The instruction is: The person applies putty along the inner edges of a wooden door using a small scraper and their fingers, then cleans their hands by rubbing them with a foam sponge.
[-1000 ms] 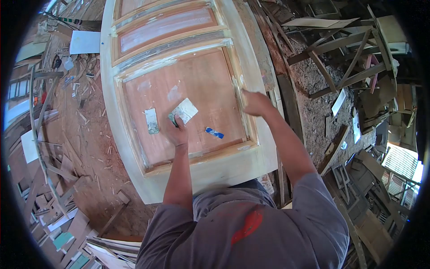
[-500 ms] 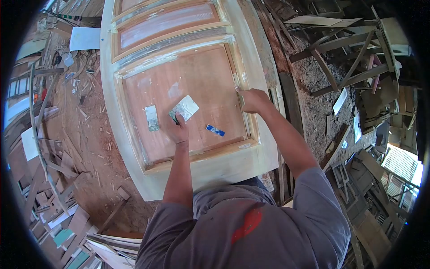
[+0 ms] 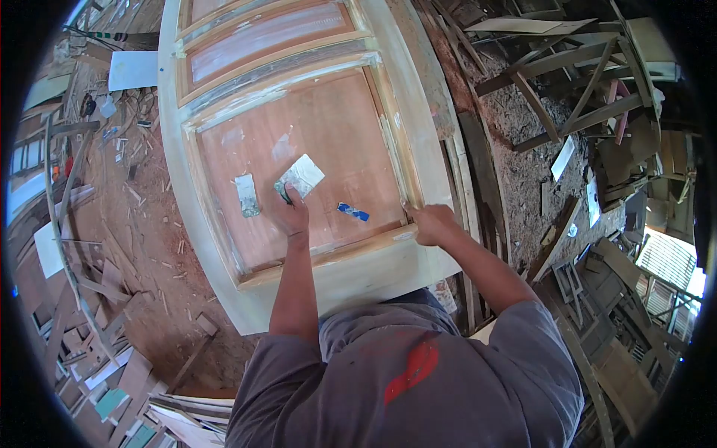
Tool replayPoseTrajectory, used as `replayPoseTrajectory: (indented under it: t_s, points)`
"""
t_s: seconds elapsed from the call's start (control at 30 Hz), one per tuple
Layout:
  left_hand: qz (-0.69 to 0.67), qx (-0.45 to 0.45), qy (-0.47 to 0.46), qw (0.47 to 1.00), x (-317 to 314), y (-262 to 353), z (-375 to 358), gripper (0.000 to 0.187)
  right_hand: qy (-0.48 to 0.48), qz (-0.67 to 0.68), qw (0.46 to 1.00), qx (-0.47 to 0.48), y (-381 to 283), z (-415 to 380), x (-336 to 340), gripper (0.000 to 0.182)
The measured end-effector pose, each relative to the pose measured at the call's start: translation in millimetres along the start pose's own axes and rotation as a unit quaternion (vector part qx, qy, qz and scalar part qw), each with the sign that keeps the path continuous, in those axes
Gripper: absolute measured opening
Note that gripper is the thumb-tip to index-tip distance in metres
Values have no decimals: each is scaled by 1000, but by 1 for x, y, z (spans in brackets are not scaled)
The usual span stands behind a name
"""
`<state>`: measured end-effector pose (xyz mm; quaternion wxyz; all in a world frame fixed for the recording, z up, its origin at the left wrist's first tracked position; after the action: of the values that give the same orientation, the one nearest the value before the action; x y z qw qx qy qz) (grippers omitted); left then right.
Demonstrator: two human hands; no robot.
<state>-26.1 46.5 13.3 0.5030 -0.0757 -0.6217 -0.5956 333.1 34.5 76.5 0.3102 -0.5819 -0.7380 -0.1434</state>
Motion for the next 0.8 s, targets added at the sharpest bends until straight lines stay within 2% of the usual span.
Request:
replayPoseTrajectory:
  t_s: [0.17,0.27,0.37,0.47,0.57,0.67,0.77,0.8]
  points:
    - [7,-49,36,998,6,10,2,36,-22,-7,1000,-3,-4,-28,-22,84]
    - [-6,-46,39,998,5,7,2,35,-35,19,999,11,-1,-36,-16,82]
    - [-1,-45,18,999,6,8,3,34,36,98,994,-26,4,-38,2,81]
    - [-16,-46,23,999,6,9,1,32,71,93,992,-45,1,-24,-3,75]
    - [2,-85,27,996,10,10,4,31,31,50,997,-49,-3,-21,-25,70]
    - [-141,3,-26,990,2,-5,4,27,27,90,994,-63,-7,-36,-21,60]
    - [-268,149,-109,945,8,-4,-6,28,60,177,975,-118,-13,-29,-44,48]
    - [-278,140,-108,944,12,-2,-9,28,58,269,954,-120,-20,-27,-47,37]
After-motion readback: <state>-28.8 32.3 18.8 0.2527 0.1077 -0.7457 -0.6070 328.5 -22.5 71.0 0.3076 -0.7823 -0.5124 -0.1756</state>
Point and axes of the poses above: each hand's wrist, its own z-axis towards the middle knuckle, its own x-axis out of the back of the hand, y = z × x, the point moved 6 cm from there along z, towards the middle knuckle, and after that the axes turned 2 degrees about z, right-handed, at the moved point
